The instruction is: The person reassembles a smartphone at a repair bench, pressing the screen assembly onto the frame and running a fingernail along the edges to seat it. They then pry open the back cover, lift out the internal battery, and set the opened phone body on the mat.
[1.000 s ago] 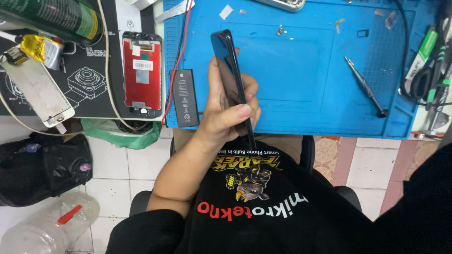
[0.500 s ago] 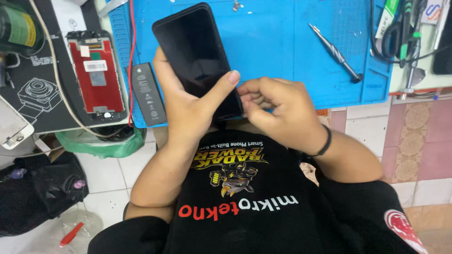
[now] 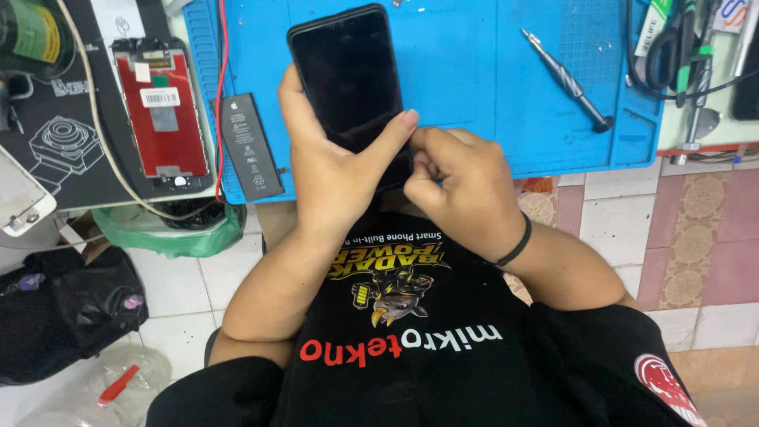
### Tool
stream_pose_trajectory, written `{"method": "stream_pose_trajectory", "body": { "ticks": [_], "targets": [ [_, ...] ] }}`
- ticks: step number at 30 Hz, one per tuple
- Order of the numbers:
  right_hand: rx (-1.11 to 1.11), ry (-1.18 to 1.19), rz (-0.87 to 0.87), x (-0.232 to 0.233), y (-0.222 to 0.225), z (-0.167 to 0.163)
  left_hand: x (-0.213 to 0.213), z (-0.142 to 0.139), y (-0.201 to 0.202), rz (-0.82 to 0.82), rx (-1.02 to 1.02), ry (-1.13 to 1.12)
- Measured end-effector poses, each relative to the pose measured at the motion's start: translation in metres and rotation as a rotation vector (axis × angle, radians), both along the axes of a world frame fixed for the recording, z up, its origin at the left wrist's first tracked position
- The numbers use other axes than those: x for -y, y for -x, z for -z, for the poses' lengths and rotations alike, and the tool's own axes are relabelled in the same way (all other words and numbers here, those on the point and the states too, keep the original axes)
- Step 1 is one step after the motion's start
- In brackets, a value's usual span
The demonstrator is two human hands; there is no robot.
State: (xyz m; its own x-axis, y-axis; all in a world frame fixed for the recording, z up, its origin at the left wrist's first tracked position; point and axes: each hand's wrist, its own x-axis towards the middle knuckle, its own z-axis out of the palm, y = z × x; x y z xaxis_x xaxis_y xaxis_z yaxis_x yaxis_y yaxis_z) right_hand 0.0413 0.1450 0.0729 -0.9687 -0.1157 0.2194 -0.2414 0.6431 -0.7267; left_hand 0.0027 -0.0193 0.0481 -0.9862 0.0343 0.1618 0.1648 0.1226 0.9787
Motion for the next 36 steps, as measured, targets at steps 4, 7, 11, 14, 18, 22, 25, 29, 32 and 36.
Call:
{"method": "stream_pose_trajectory", "body": {
  "ticks": [4, 7, 11, 14, 18, 22, 25, 29, 32, 36],
  "targets": [
    [0.115, 0.086, 0.009, -0.006, 0.001, 0.001, -0.002, -0.001, 0.002, 0.011, 0.011, -0.027],
    [0.239, 0.195, -0.018, -0.013, 0.003, -0.002, -0.001, -0.003, 0.003, 0.035, 0.035, -0.069],
    [0.547, 0.575, -0.074, -0.026, 0.010, 0.003, 0.003, -0.004, 0.008, 0.080, 0.013, -0.126],
    [0.632, 0.678, -0.076, -0.031, 0.011, 0.010, 0.004, -0.003, 0.009, 0.112, 0.033, -0.159],
    [0.545, 0.587, -0.094, -0.033, 0.009, 0.009, 0.002, -0.004, 0.009, 0.088, 0.016, -0.136],
    [0.443, 0.463, -0.170, -0.035, 0.009, 0.003, 0.002, -0.007, 0.009, 0.096, 0.046, -0.143],
    [0.410, 0.394, -0.179, -0.036, 0.009, 0.000, 0.002, -0.009, 0.010, 0.098, 0.072, -0.132],
    [0.360, 0.342, -0.195, -0.037, 0.009, -0.005, 0.003, -0.009, 0.011, 0.093, 0.082, -0.123],
    [0.336, 0.339, -0.215, -0.038, 0.010, -0.010, 0.004, -0.008, 0.012, 0.082, 0.057, -0.099],
    [0.397, 0.378, -0.160, -0.044, 0.008, -0.014, 0.006, -0.008, 0.011, 0.095, 0.047, -0.096]
  ]
}}
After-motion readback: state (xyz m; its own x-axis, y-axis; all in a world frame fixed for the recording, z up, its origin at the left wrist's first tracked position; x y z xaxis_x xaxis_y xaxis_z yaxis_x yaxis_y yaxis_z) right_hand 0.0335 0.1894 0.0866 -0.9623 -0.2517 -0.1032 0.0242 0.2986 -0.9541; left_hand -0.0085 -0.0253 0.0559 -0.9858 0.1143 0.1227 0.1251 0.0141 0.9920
